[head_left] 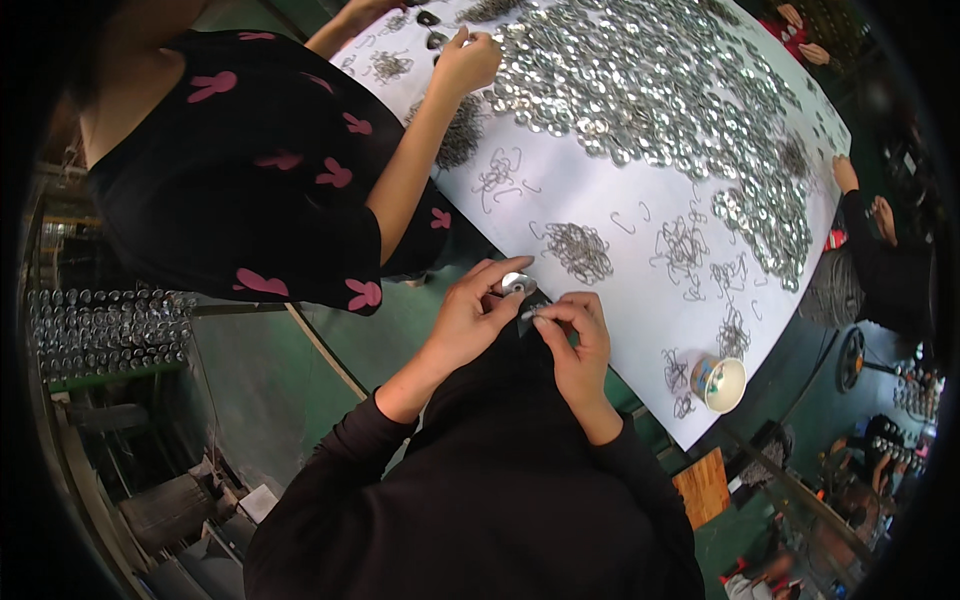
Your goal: The person picks small metal hooks and circular metal pieces from a table and links them together by hand. The person repeatedly forms short chains and hangs them on a nearby metal rack. The person continues this process throughout the clip.
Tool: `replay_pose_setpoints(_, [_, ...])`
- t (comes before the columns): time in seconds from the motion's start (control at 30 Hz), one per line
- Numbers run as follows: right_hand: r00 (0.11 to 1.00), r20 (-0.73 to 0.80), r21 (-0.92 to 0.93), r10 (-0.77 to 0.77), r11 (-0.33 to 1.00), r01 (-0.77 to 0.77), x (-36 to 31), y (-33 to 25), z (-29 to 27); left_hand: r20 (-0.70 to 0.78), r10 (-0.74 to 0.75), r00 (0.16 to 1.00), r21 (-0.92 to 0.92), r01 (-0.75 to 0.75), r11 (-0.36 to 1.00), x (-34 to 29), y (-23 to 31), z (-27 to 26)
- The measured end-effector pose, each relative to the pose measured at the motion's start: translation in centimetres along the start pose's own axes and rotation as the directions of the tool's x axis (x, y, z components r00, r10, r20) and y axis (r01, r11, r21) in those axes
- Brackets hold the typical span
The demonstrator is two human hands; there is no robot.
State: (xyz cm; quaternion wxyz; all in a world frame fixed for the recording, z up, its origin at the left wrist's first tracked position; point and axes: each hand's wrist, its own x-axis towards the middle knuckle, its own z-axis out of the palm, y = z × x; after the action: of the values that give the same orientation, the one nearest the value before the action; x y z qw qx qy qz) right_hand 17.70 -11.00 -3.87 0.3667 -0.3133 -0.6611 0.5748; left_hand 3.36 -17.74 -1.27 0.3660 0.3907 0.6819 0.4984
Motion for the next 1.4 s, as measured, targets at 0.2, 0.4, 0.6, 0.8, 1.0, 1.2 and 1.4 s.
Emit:
replay_pose_setpoints(0.2, [0.999, -0.006, -0.026, 0.036, 0.999, -0.036, -0.4, 0.4, 0.2, 0.052, -0.007, 0.999, 0.175, -0.002, 0.985, -1.2, 1.6, 0.3])
replay_pose_setpoints(0.4, [0.999, -0.021, -0.070, 0.030, 0.997, -0.031, -0.6, 0.7, 0.7, 0.024, 0.064, 0.998, 0.241, -0.068, 0.968, -1.6, 1.7, 0.2])
replay_pose_setpoints(0.6, [0.998, -0.048, -0.135, 0.041, 0.990, -0.047, -0.7, 1.1, 1.2, 0.001, 0.089, 0.996, 0.292, -0.086, 0.953, -1.9, 1.7, -0.1])
replay_pose_setpoints(0.8, [0.997, -0.047, -0.236, 0.069, 0.969, -0.078, -0.3, 0.6, 0.2, -0.011, 0.185, 0.983, 0.341, -0.171, 0.925, -2.2, 0.3, 0.4])
replay_pose_setpoints(1.0, [0.997, -0.044, -0.607, -0.067, 0.794, 0.026, 6.9, 7.5, -6.5, -0.067, 0.180, 0.981, 0.300, -0.153, 0.942, -2.9, 0.1, 0.4])
replay_pose_setpoints(1.2, [1.000, 0.029, -0.840, -0.006, 0.541, 0.027, 13.0, 14.4, -9.4, -0.118, 0.195, 0.974, 0.290, -0.154, 0.944, -3.7, 0.3, 0.3])
replay_pose_setpoints(1.4, [0.972, 0.210, -0.910, 0.104, 0.383, 0.156, 13.6, 15.8, -9.1, -0.266, 0.104, 0.958, 0.211, -0.047, 0.976, -5.2, 0.8, 0.0])
